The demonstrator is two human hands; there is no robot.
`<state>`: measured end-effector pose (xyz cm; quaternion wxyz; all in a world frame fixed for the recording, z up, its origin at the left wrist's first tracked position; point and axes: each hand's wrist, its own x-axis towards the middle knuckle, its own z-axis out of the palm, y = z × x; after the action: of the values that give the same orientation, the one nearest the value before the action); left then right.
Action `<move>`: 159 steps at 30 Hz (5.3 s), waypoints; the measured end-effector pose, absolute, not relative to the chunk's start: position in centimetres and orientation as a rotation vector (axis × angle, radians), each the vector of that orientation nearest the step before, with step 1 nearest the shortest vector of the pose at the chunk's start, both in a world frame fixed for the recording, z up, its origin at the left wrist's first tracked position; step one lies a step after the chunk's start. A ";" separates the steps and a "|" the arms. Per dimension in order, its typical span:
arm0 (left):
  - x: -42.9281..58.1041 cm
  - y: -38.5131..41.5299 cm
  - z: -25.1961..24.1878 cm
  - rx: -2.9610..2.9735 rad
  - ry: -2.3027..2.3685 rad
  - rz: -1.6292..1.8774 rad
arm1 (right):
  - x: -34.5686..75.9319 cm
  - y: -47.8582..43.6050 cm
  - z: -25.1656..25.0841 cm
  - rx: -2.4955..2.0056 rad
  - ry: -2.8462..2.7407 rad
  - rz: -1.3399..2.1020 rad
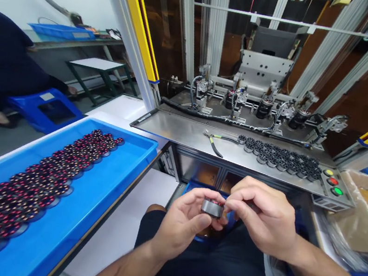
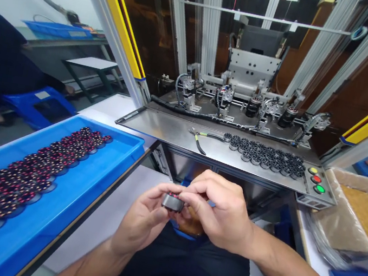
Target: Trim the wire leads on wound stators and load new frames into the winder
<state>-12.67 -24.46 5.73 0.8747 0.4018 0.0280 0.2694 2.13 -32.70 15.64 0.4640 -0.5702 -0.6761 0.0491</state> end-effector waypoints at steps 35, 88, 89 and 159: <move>-14.2 -22.7 6.3 1.455 0.300 0.648 | -0.6 -34.7 8.2 -1.426 -1.379 0.080; -14.8 -23.9 7.4 1.277 0.306 0.768 | 0.8 -35.7 10.1 -1.407 -1.404 0.506; -14.8 -24.0 7.5 1.262 0.302 0.764 | 0.3 -35.5 10.1 -1.408 -1.390 0.472; -14.3 -23.5 5.7 0.982 0.322 0.785 | -1.8 -39.3 4.4 -1.529 -1.476 0.620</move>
<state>-14.27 -23.46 5.70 0.7966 0.4575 0.1500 0.3656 -1.77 -39.29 4.43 0.4474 -0.6178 -0.5961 0.2505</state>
